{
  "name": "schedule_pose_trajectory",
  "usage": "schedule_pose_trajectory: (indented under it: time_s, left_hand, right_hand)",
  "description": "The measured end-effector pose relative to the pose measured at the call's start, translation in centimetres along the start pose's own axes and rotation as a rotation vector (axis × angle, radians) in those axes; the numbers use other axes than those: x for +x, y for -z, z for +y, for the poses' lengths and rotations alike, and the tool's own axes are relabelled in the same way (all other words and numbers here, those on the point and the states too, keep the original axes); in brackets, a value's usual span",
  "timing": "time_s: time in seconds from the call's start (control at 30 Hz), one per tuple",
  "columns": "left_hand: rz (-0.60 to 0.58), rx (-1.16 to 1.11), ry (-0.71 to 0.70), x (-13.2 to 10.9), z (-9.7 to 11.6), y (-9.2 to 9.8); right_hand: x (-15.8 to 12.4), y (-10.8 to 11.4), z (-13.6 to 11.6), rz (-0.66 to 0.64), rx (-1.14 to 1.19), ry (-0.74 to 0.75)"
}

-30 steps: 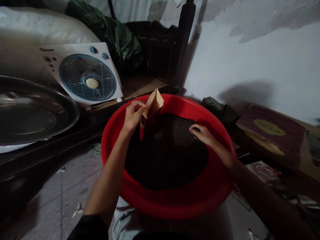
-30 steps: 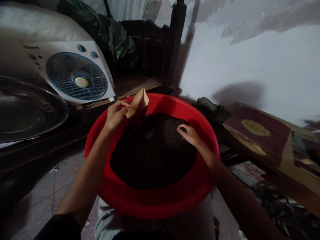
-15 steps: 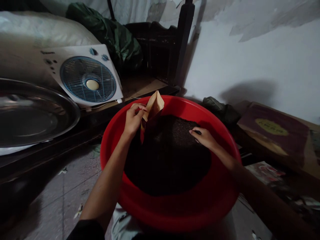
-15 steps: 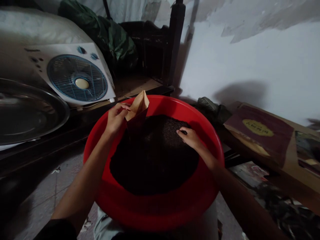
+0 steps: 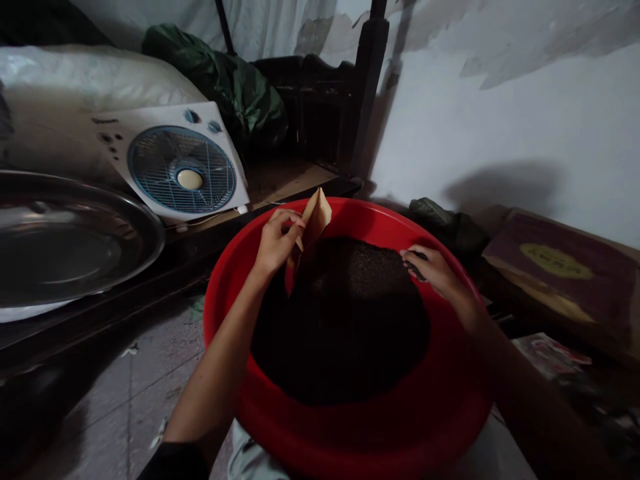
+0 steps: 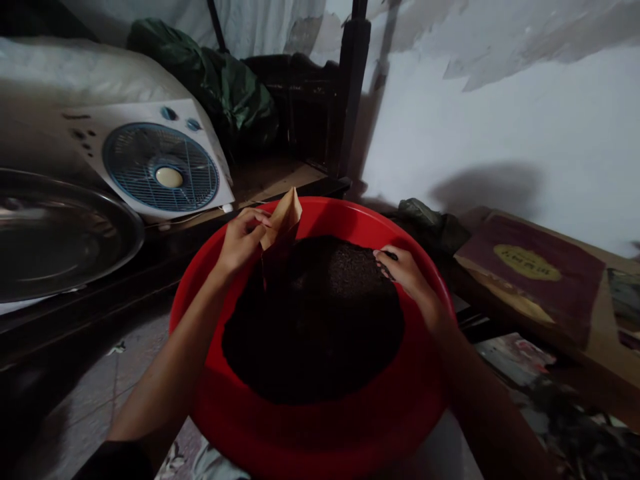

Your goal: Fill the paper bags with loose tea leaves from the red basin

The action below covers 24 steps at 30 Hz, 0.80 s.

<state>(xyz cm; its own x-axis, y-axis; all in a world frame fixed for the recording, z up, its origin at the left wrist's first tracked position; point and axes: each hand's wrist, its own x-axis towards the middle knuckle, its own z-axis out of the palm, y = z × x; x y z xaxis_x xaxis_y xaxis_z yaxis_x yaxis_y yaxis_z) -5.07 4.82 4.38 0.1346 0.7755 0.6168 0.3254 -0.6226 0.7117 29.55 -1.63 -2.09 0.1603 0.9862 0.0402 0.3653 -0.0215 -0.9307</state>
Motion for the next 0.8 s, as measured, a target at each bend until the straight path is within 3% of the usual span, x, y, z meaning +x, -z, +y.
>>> schedule_pose_trajectory:
  time_s: [0.17, 0.3, 0.43, 0.53, 0.67, 0.8]
  left_hand:
    - [0.021, -0.01, 0.004, -0.7, -0.1, -0.1]
    - [0.018, 0.037, -0.008, -1.9, 0.6, -1.0]
    - [0.017, 0.206, -0.005, -3.4, 2.2, -2.1]
    - [-0.071, 0.247, 0.104, -4.3, 3.3, -2.7]
    - [-0.177, 0.14, 0.215, -4.9, 3.8, -3.2]
    - [-0.072, 0.058, 0.221, -5.4, 3.6, -3.5]
  right_hand:
    - [-1.1, -0.6, -1.0, 0.035, 0.011, 0.019]
    - [-2.7, -2.1, -5.0, 0.142, -0.007, 0.19]
    - [-1.7, -5.7, -10.6, 0.186, 0.177, 0.337]
    - [0.7, -9.4, -13.2, 0.179, 0.378, 0.378]
    - [2.6, -13.0, -14.2, 0.218, 0.394, 0.421]
    - [1.9, -12.4, -13.9, 0.197, 0.262, 0.503]
